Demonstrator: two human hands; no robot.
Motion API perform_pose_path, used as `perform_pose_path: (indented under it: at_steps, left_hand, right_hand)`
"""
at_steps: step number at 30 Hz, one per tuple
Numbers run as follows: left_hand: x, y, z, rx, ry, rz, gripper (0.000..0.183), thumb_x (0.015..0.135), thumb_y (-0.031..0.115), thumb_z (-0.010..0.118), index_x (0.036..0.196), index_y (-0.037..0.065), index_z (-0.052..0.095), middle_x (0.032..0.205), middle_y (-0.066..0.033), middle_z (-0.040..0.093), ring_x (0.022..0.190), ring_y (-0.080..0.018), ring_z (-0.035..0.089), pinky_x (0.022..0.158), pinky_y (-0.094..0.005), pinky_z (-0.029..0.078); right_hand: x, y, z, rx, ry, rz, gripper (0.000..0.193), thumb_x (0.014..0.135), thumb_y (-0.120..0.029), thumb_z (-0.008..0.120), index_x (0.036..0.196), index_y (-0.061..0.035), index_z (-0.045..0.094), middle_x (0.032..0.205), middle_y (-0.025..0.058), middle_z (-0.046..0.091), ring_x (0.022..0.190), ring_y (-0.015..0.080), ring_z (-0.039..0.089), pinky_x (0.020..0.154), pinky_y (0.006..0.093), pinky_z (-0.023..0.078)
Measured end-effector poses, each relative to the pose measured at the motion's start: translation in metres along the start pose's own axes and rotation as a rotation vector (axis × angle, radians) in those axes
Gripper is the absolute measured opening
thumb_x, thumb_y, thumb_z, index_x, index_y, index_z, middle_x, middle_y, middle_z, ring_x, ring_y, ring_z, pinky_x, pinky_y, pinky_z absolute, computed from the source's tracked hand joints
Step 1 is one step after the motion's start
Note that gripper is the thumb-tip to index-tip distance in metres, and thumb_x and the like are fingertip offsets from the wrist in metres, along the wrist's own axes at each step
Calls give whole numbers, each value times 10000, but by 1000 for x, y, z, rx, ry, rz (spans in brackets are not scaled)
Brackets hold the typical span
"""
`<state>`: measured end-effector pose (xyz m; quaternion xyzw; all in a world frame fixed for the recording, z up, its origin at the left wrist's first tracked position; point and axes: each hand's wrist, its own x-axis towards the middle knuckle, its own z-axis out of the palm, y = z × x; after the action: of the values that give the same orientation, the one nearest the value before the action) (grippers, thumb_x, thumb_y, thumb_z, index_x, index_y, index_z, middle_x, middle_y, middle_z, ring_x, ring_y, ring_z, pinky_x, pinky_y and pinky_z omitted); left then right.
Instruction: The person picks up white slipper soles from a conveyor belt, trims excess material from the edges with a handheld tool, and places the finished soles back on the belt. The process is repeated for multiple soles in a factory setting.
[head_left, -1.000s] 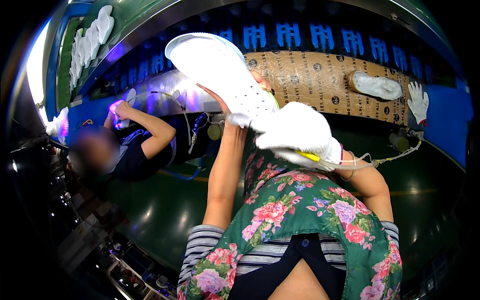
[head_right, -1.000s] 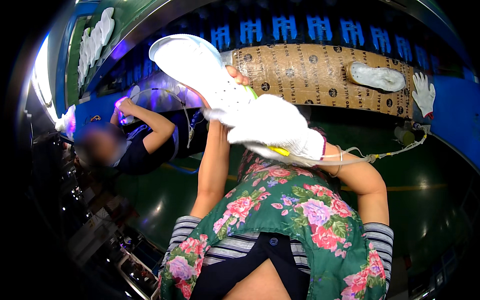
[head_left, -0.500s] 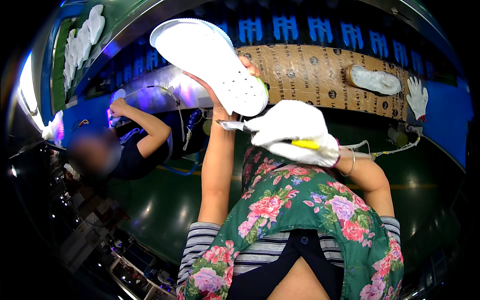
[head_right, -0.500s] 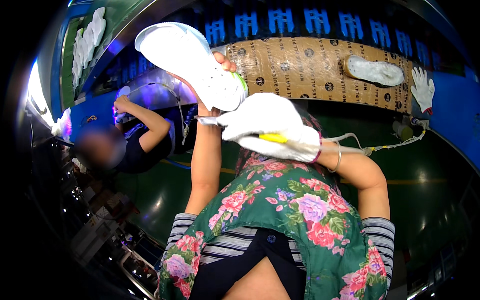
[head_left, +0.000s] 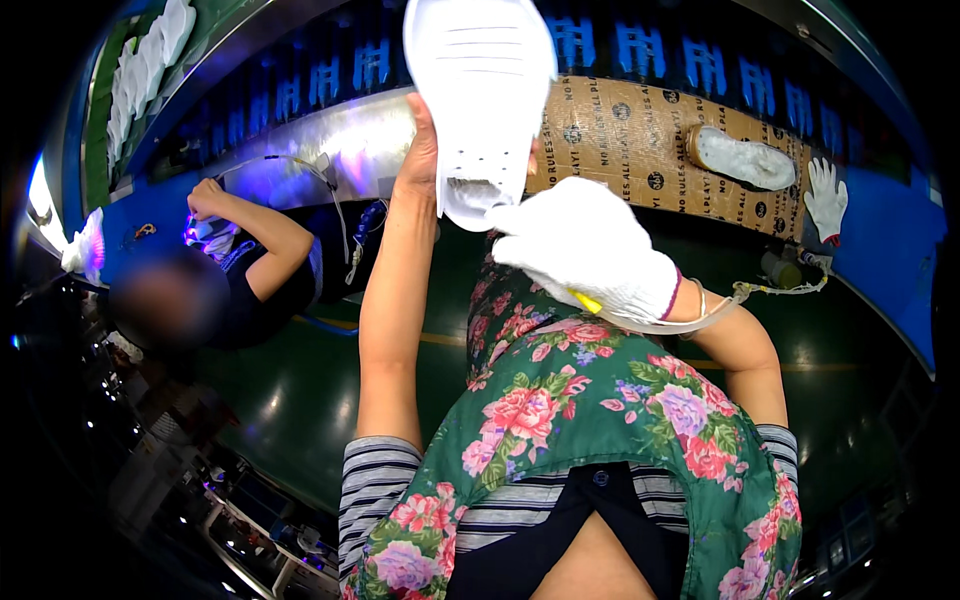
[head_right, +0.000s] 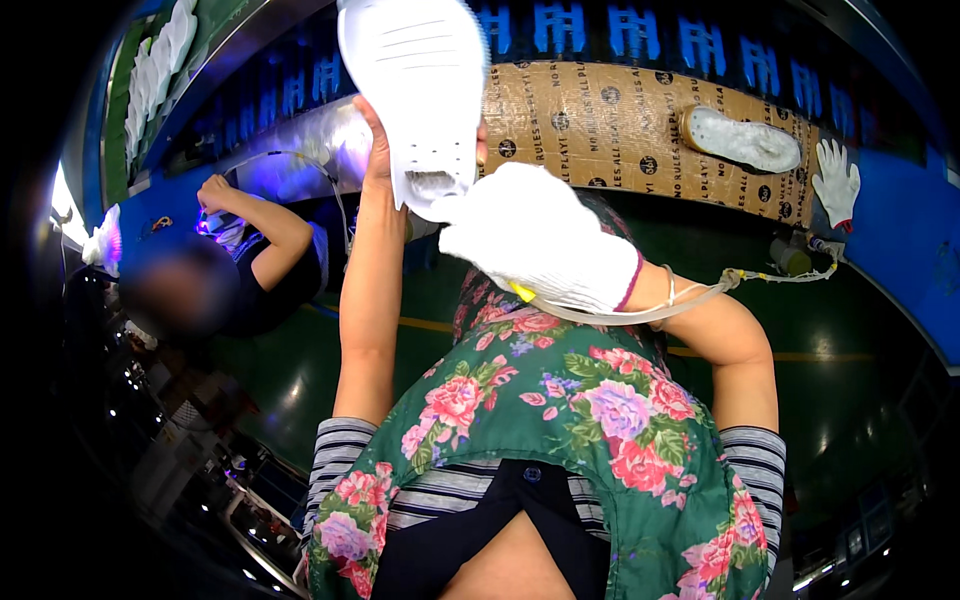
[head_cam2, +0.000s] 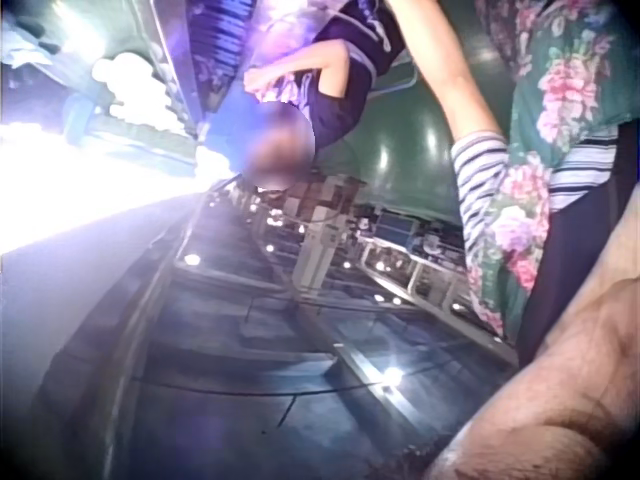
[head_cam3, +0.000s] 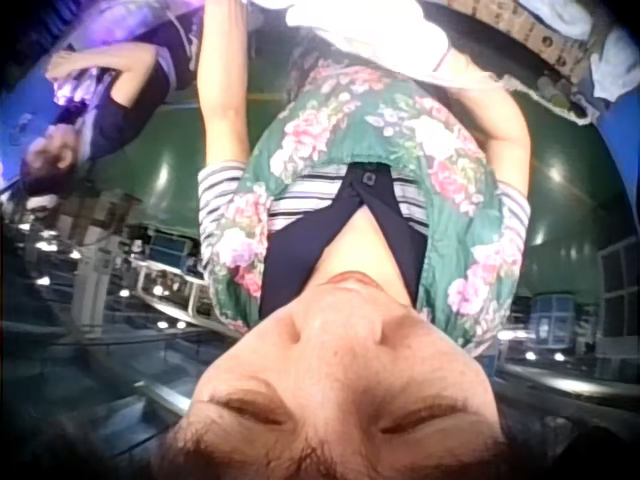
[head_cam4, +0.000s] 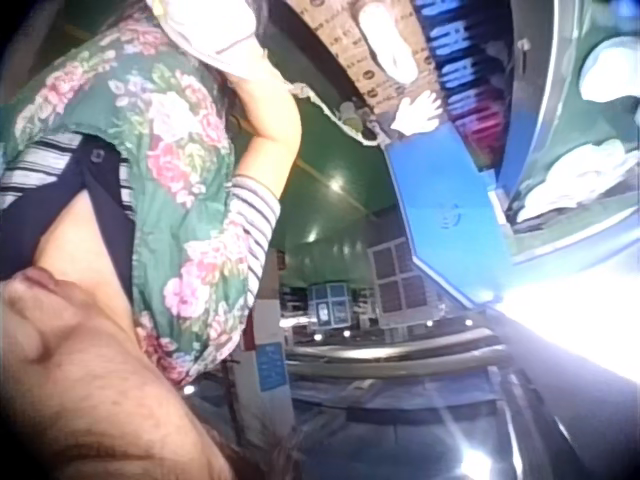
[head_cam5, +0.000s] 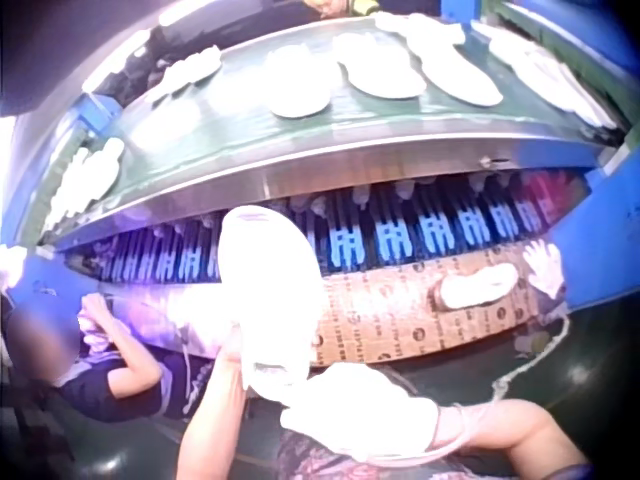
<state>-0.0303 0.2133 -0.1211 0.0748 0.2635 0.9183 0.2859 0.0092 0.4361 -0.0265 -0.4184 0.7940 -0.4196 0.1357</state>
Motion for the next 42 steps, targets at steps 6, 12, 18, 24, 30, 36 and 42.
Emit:
perform_pose_path:
  at_steps: [6,12,18,24,30,36,42]
  left_hand:
    - [-6,15,-7,95,202,-142,1037,757,688,709,1433,-59,459,1208,-277,662,1025,-372,715,779,-519,641]
    - [2,28,14,470,329,-379,823,881,635,658,1362,-29,584,1263,-221,658,1117,-257,673,903,-327,577]
    - [16,37,21,999,210,-667,894,895,763,489,1417,42,567,1354,-203,612,1233,-303,600,1005,-380,509]
    - [30,43,27,1173,184,-792,841,930,741,485,1413,58,581,1386,-187,595,1239,-283,589,1024,-353,484]
    - [34,48,31,1243,261,-812,842,919,756,482,1397,73,599,1355,-188,621,1191,-302,629,991,-375,522]
    - [14,21,13,231,478,-479,807,960,712,441,1420,58,550,1289,-142,664,1078,-209,686,901,-354,585]
    - [-17,-44,-34,-468,147,-14,688,1019,581,404,1508,96,418,1342,-230,601,1103,-409,661,893,-658,544]
  right_hand:
    - [0,7,4,122,91,-305,273,777,-167,769,1048,-155,744,974,54,743,835,269,692,717,374,544]
    - [-2,14,19,148,-86,-63,333,760,-127,767,1088,-169,728,1021,36,720,879,276,680,764,397,531]
    - [7,13,4,358,4,-132,251,759,-67,781,987,-173,780,1062,59,755,1035,265,711,908,368,553]
    - [10,22,-3,198,-49,-159,315,777,-81,766,1072,-190,760,1132,69,738,1057,277,700,922,381,554]
    - [0,24,12,55,-11,-337,361,748,-97,800,1090,-183,725,1041,44,734,857,281,691,741,380,542]
    - [-7,15,-6,595,230,352,182,846,12,745,1028,15,745,1023,72,759,942,153,705,858,298,560]
    - [13,41,-20,284,517,207,159,823,57,743,973,12,763,971,110,760,873,163,711,818,286,553]
